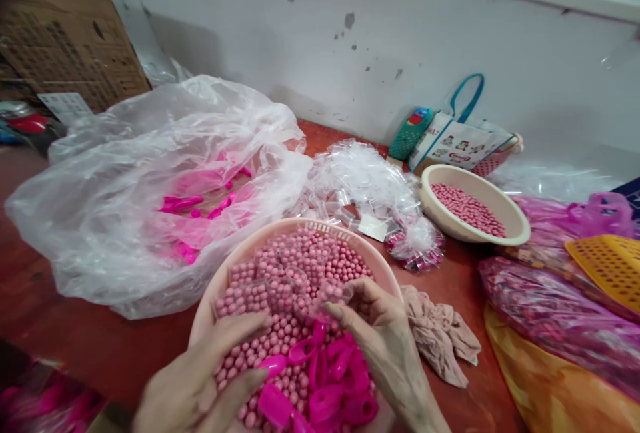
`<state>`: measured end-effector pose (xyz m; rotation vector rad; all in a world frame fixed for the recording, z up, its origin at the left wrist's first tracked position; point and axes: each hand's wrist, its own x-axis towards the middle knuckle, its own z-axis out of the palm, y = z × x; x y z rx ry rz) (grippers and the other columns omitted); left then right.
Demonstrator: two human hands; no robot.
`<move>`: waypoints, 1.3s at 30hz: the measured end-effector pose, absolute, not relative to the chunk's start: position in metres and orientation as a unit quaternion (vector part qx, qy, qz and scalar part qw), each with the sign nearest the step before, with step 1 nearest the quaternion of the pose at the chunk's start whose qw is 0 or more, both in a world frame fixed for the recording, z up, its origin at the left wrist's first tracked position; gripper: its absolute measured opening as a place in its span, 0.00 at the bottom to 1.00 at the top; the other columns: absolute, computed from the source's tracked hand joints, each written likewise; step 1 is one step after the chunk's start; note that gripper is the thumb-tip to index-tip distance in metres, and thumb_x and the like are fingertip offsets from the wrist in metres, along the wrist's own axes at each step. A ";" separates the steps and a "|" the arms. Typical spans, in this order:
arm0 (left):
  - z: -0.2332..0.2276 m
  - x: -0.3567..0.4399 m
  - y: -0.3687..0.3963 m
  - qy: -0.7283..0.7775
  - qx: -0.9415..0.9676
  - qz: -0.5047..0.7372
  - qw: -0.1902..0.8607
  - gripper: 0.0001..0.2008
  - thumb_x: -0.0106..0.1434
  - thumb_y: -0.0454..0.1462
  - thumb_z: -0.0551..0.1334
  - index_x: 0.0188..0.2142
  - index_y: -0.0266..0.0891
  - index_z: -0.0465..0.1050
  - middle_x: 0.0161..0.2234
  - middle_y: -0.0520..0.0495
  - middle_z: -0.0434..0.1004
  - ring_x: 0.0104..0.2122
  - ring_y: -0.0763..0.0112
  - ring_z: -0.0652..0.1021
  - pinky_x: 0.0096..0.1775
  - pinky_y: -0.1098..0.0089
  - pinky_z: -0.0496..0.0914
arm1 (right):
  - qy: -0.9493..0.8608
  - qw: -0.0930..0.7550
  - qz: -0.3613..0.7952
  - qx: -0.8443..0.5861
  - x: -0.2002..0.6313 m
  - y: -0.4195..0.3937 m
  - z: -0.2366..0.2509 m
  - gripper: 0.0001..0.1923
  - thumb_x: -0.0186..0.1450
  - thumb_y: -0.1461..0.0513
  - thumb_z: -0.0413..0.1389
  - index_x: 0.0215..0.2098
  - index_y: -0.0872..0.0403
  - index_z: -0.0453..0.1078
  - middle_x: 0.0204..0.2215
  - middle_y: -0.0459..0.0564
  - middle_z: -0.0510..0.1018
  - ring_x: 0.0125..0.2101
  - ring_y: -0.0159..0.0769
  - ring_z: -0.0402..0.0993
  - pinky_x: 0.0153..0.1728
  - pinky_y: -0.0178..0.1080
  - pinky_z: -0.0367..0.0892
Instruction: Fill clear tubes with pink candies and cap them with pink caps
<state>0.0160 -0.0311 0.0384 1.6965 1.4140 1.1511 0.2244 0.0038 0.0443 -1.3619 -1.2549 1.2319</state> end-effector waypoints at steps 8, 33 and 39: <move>0.033 0.045 -0.011 0.468 0.551 0.379 0.578 0.13 0.60 0.34 0.60 0.45 0.42 0.71 0.39 0.49 0.79 0.40 0.63 0.78 0.42 0.69 0.72 | -0.631 0.355 0.447 -0.526 0.232 -0.011 0.058 0.07 0.67 0.62 0.53 0.41 0.50 0.72 0.30 0.45 0.75 0.30 0.33 0.73 0.31 0.32 0.69; 0.032 0.030 -0.012 0.480 0.429 0.383 0.663 0.09 0.61 0.35 0.60 0.42 0.41 0.72 0.34 0.50 0.76 0.37 0.66 0.76 0.42 0.70 0.70 | -0.784 0.145 0.220 -0.561 0.261 -0.025 0.029 0.10 0.66 0.64 0.49 0.37 0.50 0.72 0.30 0.48 0.76 0.28 0.37 0.74 0.26 0.34 0.67; 0.028 0.029 -0.011 0.460 0.445 0.371 0.673 0.09 0.60 0.35 0.61 0.41 0.42 0.74 0.32 0.51 0.75 0.34 0.69 0.75 0.36 0.74 0.70 | -0.656 0.279 0.405 -0.572 0.249 -0.015 0.043 0.08 0.66 0.60 0.54 0.44 0.52 0.65 0.35 0.49 0.75 0.34 0.37 0.75 0.34 0.35 0.73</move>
